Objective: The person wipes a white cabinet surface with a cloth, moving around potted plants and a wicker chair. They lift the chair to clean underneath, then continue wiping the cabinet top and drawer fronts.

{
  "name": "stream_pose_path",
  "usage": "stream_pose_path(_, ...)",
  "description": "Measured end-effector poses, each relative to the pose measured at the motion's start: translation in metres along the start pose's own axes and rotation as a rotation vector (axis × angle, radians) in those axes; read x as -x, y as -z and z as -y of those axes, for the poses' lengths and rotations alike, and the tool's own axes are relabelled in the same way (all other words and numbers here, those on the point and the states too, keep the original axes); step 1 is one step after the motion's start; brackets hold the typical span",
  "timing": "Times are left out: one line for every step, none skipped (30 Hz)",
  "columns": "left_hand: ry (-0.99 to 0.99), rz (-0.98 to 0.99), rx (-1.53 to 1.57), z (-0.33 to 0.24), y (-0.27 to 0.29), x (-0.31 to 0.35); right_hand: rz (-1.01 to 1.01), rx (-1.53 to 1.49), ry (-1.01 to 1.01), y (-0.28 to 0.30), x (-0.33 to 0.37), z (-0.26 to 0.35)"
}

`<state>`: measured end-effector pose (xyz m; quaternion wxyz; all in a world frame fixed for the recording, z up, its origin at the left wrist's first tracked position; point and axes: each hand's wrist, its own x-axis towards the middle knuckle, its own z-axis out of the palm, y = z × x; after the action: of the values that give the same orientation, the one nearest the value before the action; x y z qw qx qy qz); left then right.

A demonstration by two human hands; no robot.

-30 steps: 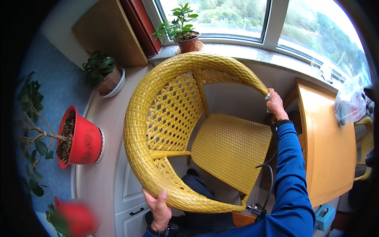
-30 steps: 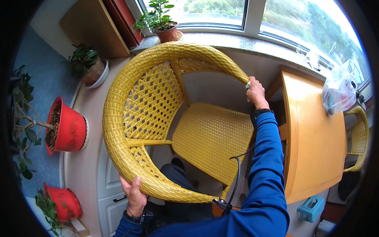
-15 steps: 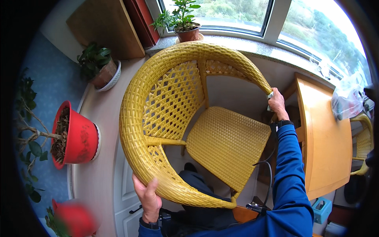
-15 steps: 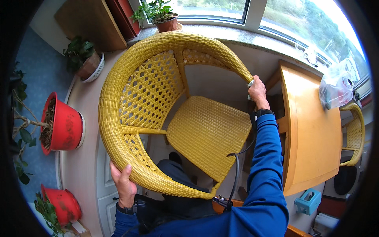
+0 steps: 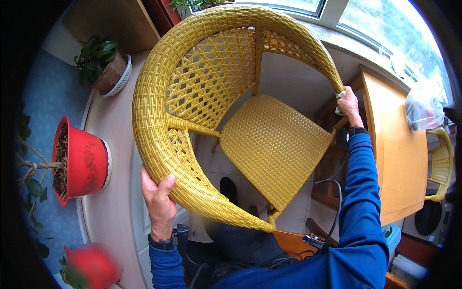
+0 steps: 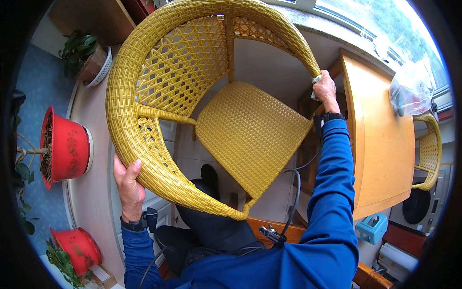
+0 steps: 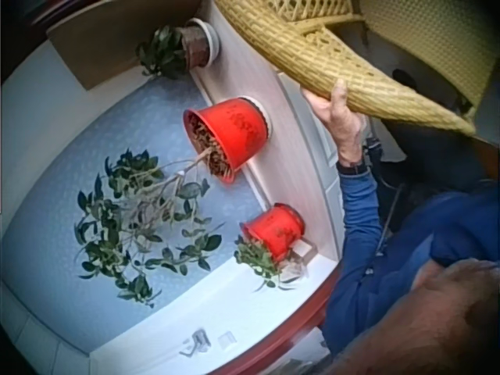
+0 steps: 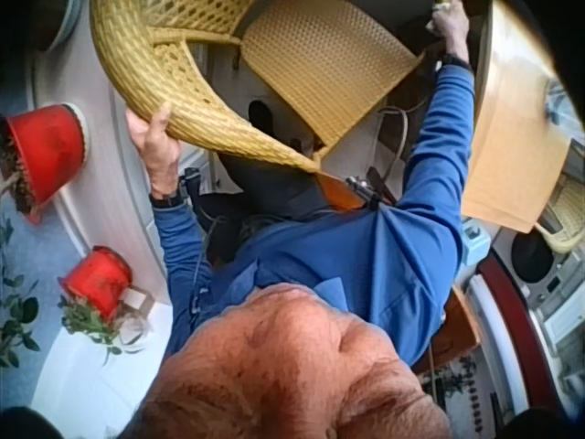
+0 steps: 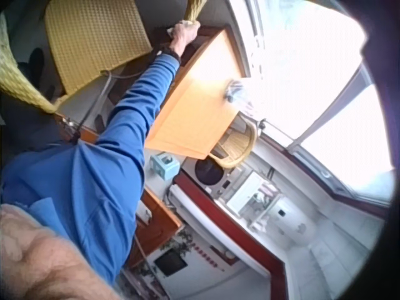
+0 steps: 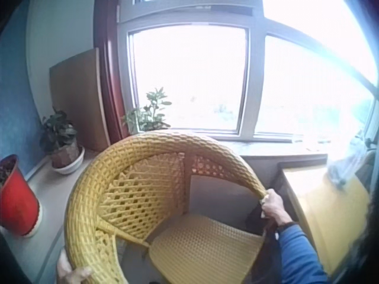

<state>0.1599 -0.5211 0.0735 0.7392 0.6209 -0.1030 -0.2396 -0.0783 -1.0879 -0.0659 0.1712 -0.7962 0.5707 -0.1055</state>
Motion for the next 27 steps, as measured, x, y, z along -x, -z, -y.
stream_pose_path(-0.016, 0.006, -0.007, 0.001, -0.001, -0.003, -0.016, -0.013, 0.008, -0.001, -0.001, 0.000)
stream_pose_path(-0.017, 0.000, -0.017, -0.001, -0.001, -0.005, -0.020, 0.005, -0.004, 0.001, 0.000, -0.001)
stream_pose_path(-0.020, 0.008, -0.006, 0.000, -0.003, -0.007, -0.016, -0.011, -0.021, 0.001, -0.001, 0.000)
stream_pose_path(-0.025, 0.009, -0.009, 0.000, -0.002, -0.009, -0.006, -0.008, -0.018, 0.002, 0.000, 0.000)
stream_pose_path(-0.029, 0.009, -0.012, -0.001, -0.002, -0.010, -0.002, -0.016, -0.019, 0.003, -0.001, 0.001)
stream_pose_path(-0.028, 0.003, -0.022, 0.001, 0.000, -0.012, -0.003, -0.014, -0.015, 0.003, -0.001, 0.001)
stream_pose_path(-0.018, 0.027, -0.020, -0.001, 0.002, -0.011, 0.027, 0.016, -0.027, 0.004, 0.001, 0.000)
stream_pose_path(-0.010, 0.039, -0.025, 0.002, 0.005, -0.014, 0.024, 0.039, -0.024, 0.005, 0.001, 0.000)
stream_pose_path(-0.003, 0.049, -0.030, 0.002, 0.007, -0.017, 0.029, 0.023, -0.019, 0.006, 0.004, -0.001)
stream_pose_path(-0.004, 0.059, -0.028, 0.003, 0.011, -0.020, 0.026, 0.010, -0.019, 0.007, 0.006, -0.002)
stream_pose_path(-0.007, 0.090, -0.054, 0.004, 0.013, -0.022, 0.028, -0.004, -0.025, 0.006, 0.009, -0.003)
stream_pose_path(-0.010, 0.091, -0.061, 0.006, 0.015, -0.024, 0.013, 0.006, -0.009, 0.007, 0.012, -0.003)
stream_pose_path(-0.016, 0.089, -0.067, 0.007, 0.018, -0.026, 0.009, -0.012, -0.014, 0.006, 0.015, -0.003)
stream_pose_path(0.024, 0.041, -0.089, 0.008, 0.021, -0.024, 0.017, -0.002, -0.014, 0.007, 0.018, -0.004)
stream_pose_path(0.015, 0.054, -0.096, 0.009, 0.023, -0.027, 0.021, 0.010, -0.026, 0.007, 0.019, -0.004)
stream_pose_path(-0.011, 0.098, -0.083, 0.011, 0.026, -0.029, 0.019, -0.022, -0.013, 0.007, 0.020, -0.004)
stream_pose_path(-0.006, 0.099, -0.082, 0.012, 0.027, -0.031, 0.038, -0.029, -0.009, 0.009, 0.018, -0.003)
stream_pose_path(-0.020, 0.107, -0.058, 0.014, 0.029, -0.030, 0.048, -0.016, -0.011, 0.009, 0.019, -0.003)
stream_pose_path(-0.003, 0.101, -0.048, 0.016, 0.031, -0.032, 0.111, -0.029, -0.022, 0.012, 0.017, -0.003)
stream_pose_path(0.005, 0.080, -0.070, 0.018, 0.032, -0.033, 0.138, -0.037, -0.012, 0.011, 0.017, -0.003)
stream_pose_path(0.004, 0.041, -0.080, 0.019, 0.033, -0.029, 0.158, -0.026, 0.000, 0.013, 0.017, -0.004)
stream_pose_path(0.017, -0.013, -0.101, 0.020, 0.033, -0.028, 0.171, -0.022, 0.004, 0.013, 0.016, -0.004)
stream_pose_path(0.014, 0.001, -0.085, 0.019, 0.033, -0.028, 0.150, -0.020, -0.005, 0.013, 0.016, -0.004)
stream_pose_path(-0.011, 0.022, -0.093, 0.020, 0.031, -0.028, 0.129, -0.020, 0.007, 0.013, 0.016, -0.004)
stream_pose_path(-0.019, 0.020, -0.107, 0.019, 0.028, -0.026, 0.124, -0.013, 0.013, 0.012, 0.017, -0.004)
stream_pose_path(-0.030, -0.001, -0.118, 0.018, 0.025, -0.021, 0.121, -0.008, 0.019, 0.012, 0.017, -0.004)
stream_pose_path(-0.027, -0.007, -0.135, 0.019, 0.020, -0.013, 0.131, -0.008, 0.017, 0.012, 0.018, -0.004)
